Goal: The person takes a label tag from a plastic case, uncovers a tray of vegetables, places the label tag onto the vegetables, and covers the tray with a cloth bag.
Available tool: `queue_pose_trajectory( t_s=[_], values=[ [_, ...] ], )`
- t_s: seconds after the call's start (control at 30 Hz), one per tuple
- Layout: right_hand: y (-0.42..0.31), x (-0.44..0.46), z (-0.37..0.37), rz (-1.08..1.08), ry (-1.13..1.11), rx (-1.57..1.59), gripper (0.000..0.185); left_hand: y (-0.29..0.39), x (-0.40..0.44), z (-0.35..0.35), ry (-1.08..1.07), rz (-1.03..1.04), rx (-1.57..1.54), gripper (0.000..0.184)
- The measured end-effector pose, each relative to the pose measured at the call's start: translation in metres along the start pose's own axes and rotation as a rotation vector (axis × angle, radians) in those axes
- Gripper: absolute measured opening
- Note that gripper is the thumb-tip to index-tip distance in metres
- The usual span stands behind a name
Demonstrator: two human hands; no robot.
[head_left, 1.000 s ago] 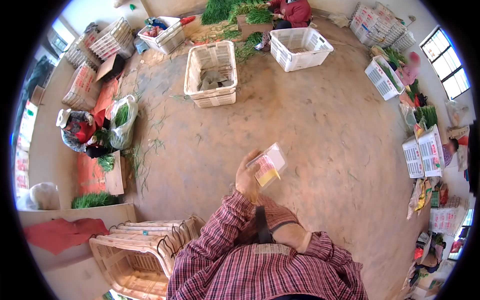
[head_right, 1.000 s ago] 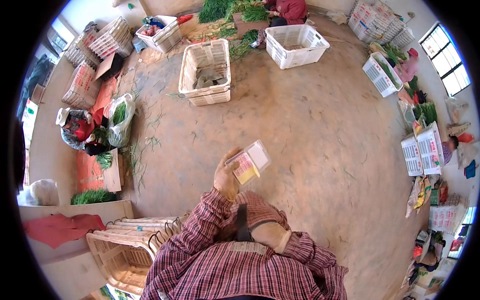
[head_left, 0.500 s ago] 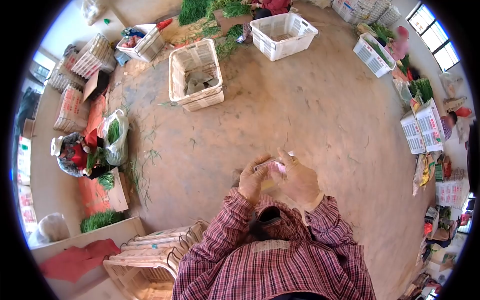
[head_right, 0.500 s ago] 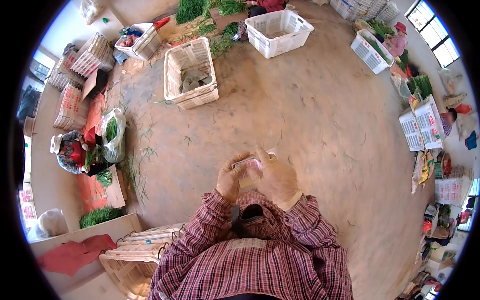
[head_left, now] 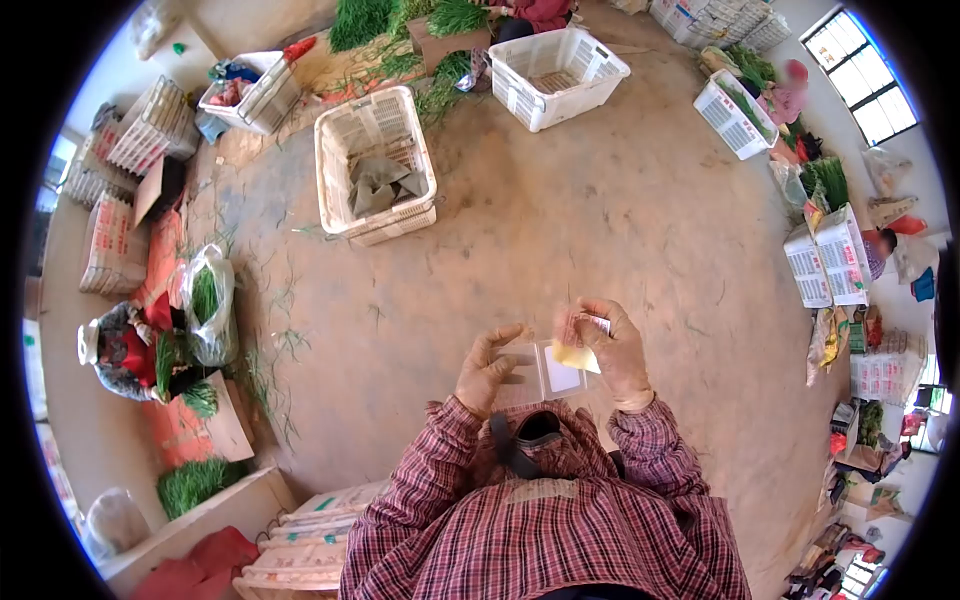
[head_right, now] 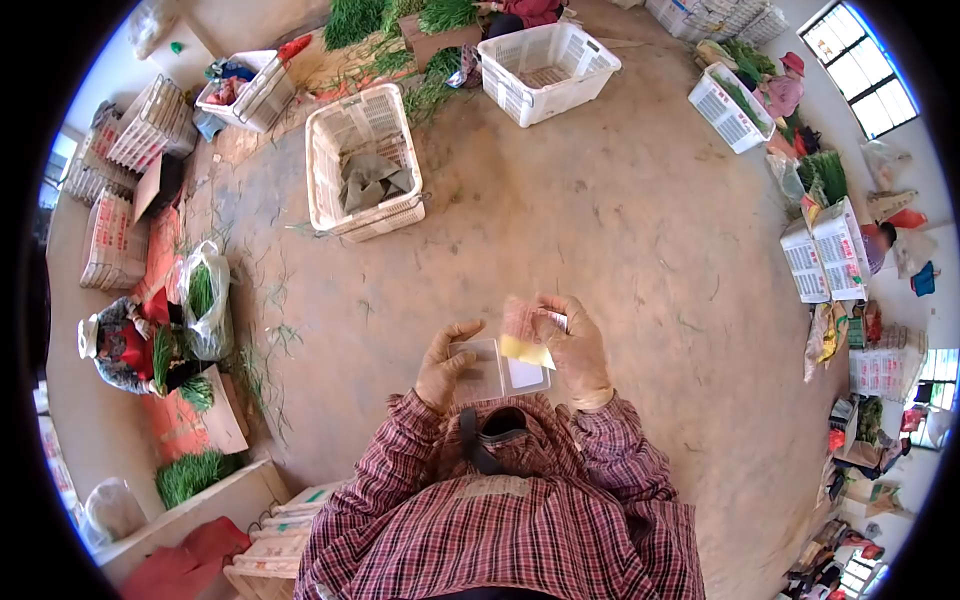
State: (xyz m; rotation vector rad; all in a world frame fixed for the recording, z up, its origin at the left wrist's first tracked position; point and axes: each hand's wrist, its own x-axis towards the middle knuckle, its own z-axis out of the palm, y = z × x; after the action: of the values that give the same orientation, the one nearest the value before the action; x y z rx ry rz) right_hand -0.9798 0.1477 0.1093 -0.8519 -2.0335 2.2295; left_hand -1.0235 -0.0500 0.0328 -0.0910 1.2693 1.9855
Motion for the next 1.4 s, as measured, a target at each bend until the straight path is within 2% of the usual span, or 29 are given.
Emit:
queue_pose_trajectory(
  t_s=[0.03, 0.17, 0.2, 0.3, 0.43, 0.47, 0.57, 0.63, 0.7, 0.77, 0.8, 0.87, 0.93, 1.0, 1.13, 1.2, 1.3, 1.33, 1.4],
  values=[
    [-0.005, 0.010, 0.009, -0.029, 0.083, 0.132, 0.028, 0.012, 0.008, -0.004, -0.009, 0.003, 0.000, 0.040],
    [-0.006, 0.025, 0.028, -0.060, 0.040, 0.115, 0.032, 0.018, 0.022, -0.027, -0.052, -0.073, 0.194, 0.031],
    [-0.005, 0.030, 0.029, -0.011, 0.010, 0.068, 0.031, 0.013, 0.028, -0.035, -0.088, -0.106, 0.252, 0.027],
    [0.003, 0.047, 0.035, 0.049, -0.030, 0.015, 0.027, 0.025, 0.027, -0.025, -0.018, -0.029, 0.328, 0.017],
    [0.007, 0.061, 0.042, 0.064, -0.044, -0.043, 0.018, 0.040, 0.029, -0.028, -0.177, -0.082, 0.383, 0.031],
    [0.005, 0.063, 0.045, 0.066, -0.050, -0.040, 0.018, 0.054, 0.028, -0.025, -0.196, -0.154, 0.390, 0.039],
    [-0.007, 0.070, 0.052, 0.012, -0.042, -0.109, 0.017, 0.068, 0.031, -0.021, -0.194, -0.191, 0.298, 0.042],
    [-0.015, 0.073, 0.054, -0.042, 0.004, -0.280, 0.017, 0.064, 0.040, -0.019, -0.148, -0.141, 0.307, 0.038],
    [-0.018, 0.081, 0.051, -0.015, -0.052, -0.253, 0.018, 0.066, 0.052, -0.020, -0.104, -0.082, 0.321, 0.036],
    [-0.019, 0.090, 0.045, 0.017, -0.109, -0.228, 0.018, 0.073, 0.060, -0.019, 0.077, -0.304, 0.362, 0.035],
    [-0.016, 0.096, 0.039, -0.014, -0.152, -0.240, 0.019, 0.067, 0.066, -0.016, 0.078, -0.170, 0.275, 0.037],
    [-0.026, 0.105, 0.035, -0.053, -0.198, -0.243, 0.020, 0.069, 0.074, -0.012, 0.116, -0.121, 0.297, 0.035],
    [-0.041, 0.112, 0.026, 0.026, -0.272, -0.270, 0.023, 0.068, 0.087, -0.005, 0.151, -0.077, 0.318, 0.033],
    [-0.046, 0.123, 0.016, -0.008, -0.284, -0.347, 0.024, 0.060, 0.104, 0.006, 0.207, 0.009, 0.026, 0.028],
    [-0.054, 0.144, 0.003, -0.090, -0.319, -0.524, 0.028, 0.073, 0.118, 0.016, 0.175, -0.081, 0.044, 0.027],
    [-0.060, 0.149, 0.001, -0.078, -0.343, -0.486, 0.028, 0.078, 0.122, 0.020, 0.133, -0.184, 0.218, 0.028],
    [-0.060, 0.162, -0.003, -0.107, -0.350, -0.421, 0.026, 0.096, 0.126, 0.039, 0.171, -0.216, 0.281, 0.028],
    [-0.056, 0.166, -0.004, -0.148, -0.327, -0.393, 0.025, 0.089, 0.130, 0.035, 0.176, -0.213, 0.281, 0.028],
    [-0.051, 0.175, -0.005, -0.131, -0.307, -0.304, 0.023, 0.065, 0.140, 0.020, 0.144, -0.068, 0.156, 0.023]
  ],
)
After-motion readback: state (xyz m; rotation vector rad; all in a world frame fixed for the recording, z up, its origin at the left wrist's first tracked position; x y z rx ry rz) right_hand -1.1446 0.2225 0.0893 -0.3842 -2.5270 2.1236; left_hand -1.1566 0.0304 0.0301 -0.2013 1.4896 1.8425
